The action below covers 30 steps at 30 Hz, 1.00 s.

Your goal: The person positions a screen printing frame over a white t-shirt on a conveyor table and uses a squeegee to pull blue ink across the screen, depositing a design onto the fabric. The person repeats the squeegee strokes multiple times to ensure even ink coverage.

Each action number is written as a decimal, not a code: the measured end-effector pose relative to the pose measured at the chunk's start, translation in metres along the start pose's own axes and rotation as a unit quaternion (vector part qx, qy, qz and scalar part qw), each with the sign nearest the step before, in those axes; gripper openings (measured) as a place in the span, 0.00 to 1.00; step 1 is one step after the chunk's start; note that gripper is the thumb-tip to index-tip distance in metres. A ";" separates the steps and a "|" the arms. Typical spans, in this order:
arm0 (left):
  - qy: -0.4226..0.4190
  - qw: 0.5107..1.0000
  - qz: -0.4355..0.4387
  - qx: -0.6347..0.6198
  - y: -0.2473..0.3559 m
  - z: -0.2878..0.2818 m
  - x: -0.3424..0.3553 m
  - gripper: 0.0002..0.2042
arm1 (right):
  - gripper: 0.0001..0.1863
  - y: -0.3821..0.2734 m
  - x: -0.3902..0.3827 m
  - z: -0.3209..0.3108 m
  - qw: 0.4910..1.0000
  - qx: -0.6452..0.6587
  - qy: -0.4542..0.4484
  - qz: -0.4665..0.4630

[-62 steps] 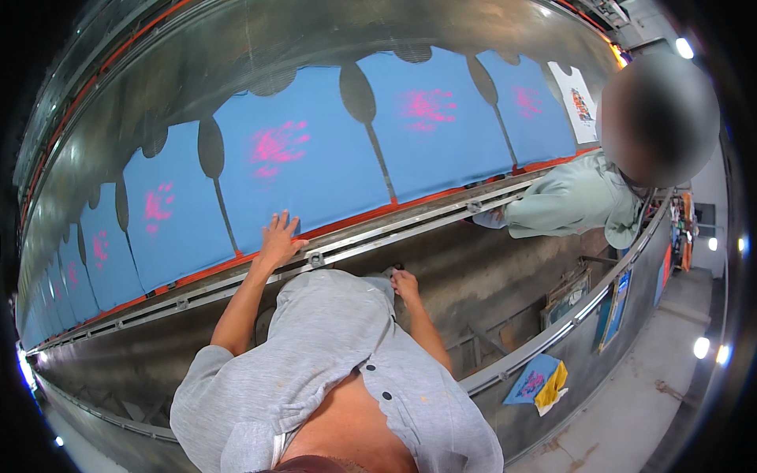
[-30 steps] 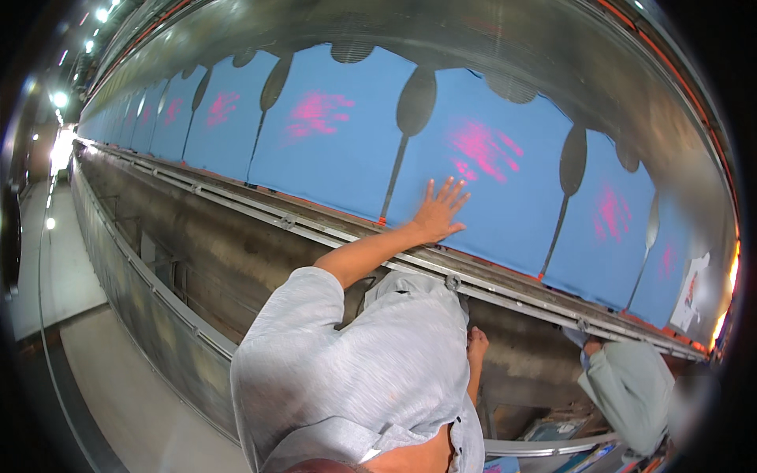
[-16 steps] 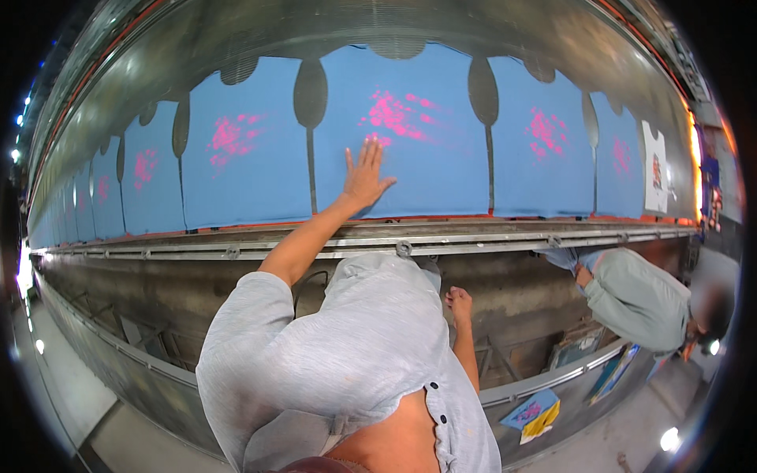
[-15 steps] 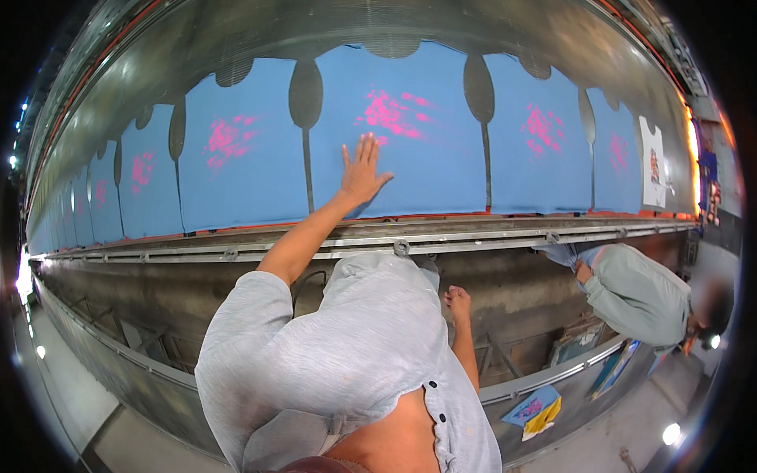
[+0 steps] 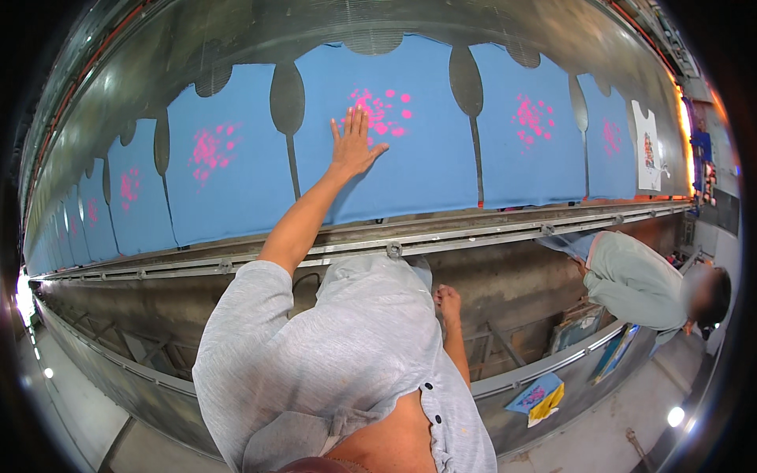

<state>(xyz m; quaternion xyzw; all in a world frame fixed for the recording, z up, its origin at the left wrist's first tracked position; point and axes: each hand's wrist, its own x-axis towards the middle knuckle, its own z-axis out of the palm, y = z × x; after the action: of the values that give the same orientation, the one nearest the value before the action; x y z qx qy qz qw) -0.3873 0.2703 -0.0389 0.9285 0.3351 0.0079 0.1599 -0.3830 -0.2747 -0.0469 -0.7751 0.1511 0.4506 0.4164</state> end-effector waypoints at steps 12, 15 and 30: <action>0.039 0.999 0.029 -0.010 -0.003 -0.007 0.029 0.48 | 0.15 -0.018 -0.012 0.004 0.999 -0.020 0.042 0.003; 0.000 1.000 0.023 -0.002 0.004 -0.011 0.029 0.46 | 0.14 -0.013 -0.002 0.001 0.998 0.000 0.062 -0.006; -0.071 0.985 0.149 -0.053 0.110 -0.012 -0.132 0.31 | 0.12 0.110 -0.019 -0.014 0.979 0.138 0.148 -0.025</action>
<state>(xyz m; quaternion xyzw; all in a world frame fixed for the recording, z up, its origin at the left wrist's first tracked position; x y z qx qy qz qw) -0.4229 0.1112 0.0184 0.9564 0.1799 -0.0167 0.2293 -0.4523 -0.3553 -0.0841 -0.7719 0.2525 0.2948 0.5035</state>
